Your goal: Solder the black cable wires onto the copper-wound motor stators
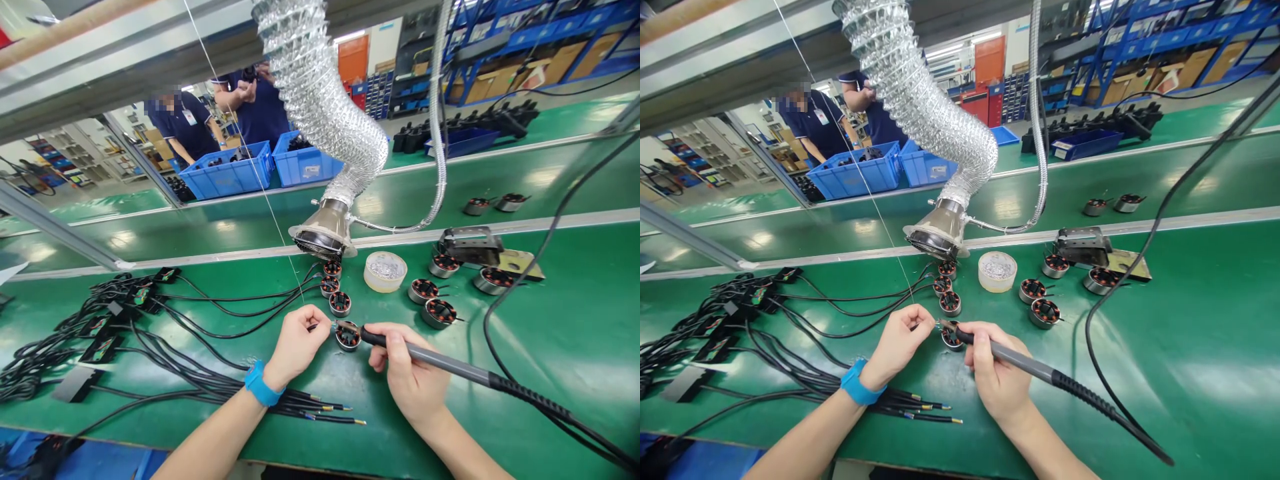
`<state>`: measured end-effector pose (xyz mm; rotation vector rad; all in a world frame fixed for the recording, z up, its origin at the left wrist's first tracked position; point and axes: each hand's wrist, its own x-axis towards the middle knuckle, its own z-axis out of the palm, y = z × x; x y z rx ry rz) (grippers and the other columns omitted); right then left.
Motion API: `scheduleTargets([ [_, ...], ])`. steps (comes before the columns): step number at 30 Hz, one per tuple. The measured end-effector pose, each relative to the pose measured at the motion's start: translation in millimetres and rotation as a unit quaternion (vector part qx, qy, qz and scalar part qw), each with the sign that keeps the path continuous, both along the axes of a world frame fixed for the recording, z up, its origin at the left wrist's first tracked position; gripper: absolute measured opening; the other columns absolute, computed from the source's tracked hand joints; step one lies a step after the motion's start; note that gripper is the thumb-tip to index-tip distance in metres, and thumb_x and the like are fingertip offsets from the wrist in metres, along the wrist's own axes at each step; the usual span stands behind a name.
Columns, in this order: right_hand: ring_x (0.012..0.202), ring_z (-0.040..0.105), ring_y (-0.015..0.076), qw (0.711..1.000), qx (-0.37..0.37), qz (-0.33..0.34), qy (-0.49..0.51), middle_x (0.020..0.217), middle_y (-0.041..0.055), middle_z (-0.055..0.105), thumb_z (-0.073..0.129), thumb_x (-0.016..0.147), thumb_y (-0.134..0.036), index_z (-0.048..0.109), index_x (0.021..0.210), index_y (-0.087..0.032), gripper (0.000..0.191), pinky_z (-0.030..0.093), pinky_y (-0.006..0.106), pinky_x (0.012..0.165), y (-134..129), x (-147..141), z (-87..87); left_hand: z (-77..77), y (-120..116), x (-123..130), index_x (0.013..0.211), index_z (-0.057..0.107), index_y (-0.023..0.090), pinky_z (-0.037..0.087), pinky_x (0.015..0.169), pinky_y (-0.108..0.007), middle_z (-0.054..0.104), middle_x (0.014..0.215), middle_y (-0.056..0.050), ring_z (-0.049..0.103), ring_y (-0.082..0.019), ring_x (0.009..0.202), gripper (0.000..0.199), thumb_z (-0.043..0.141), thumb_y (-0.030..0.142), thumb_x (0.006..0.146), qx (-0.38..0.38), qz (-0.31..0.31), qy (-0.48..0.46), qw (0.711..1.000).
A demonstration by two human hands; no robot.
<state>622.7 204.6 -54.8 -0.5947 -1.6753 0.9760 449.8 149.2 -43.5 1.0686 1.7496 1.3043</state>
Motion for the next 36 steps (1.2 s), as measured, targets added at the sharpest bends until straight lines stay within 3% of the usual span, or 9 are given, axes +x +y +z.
scheduleTargets([
  [20,0.044,0.054,0.0060,1.000,-0.012,0.015,-0.002,0.057,-0.0056,0.058,0.043,0.105,-0.028,0.067,0.100,-0.021,0.025,0.045,0.015,0.048,0.3,-1.7,-2.0,-1.5,-1.9,-0.9,0.071,0.061,0.012,0.035,0.060,-0.020,0.059,0.067,0.000,0.048,-0.009,0.062,0.017,0.059,0.026,0.080,0.005,-0.008,0.008,1.000],
  [28,0.044,0.055,0.0089,0.998,-0.049,-0.013,0.025,0.058,-0.0027,0.059,0.044,0.105,-0.032,0.068,0.100,-0.017,0.028,0.047,0.018,0.044,-1.2,-0.2,-5.3,-0.2,-1.2,-1.5,0.071,0.061,0.012,0.036,0.060,-0.020,0.061,0.068,-0.001,0.050,-0.009,0.063,0.015,0.059,0.026,0.079,0.005,-0.009,0.011,1.000],
  [36,0.044,0.054,0.0081,0.999,-0.026,-0.020,0.010,0.058,-0.0032,0.059,0.044,0.104,-0.030,0.068,0.099,-0.017,0.027,0.046,0.018,0.045,-2.1,0.1,-3.0,-0.6,-1.7,-1.1,0.071,0.061,0.013,0.036,0.061,-0.020,0.060,0.068,0.000,0.051,-0.009,0.064,0.016,0.060,0.026,0.079,0.004,-0.004,0.011,1.000],
])
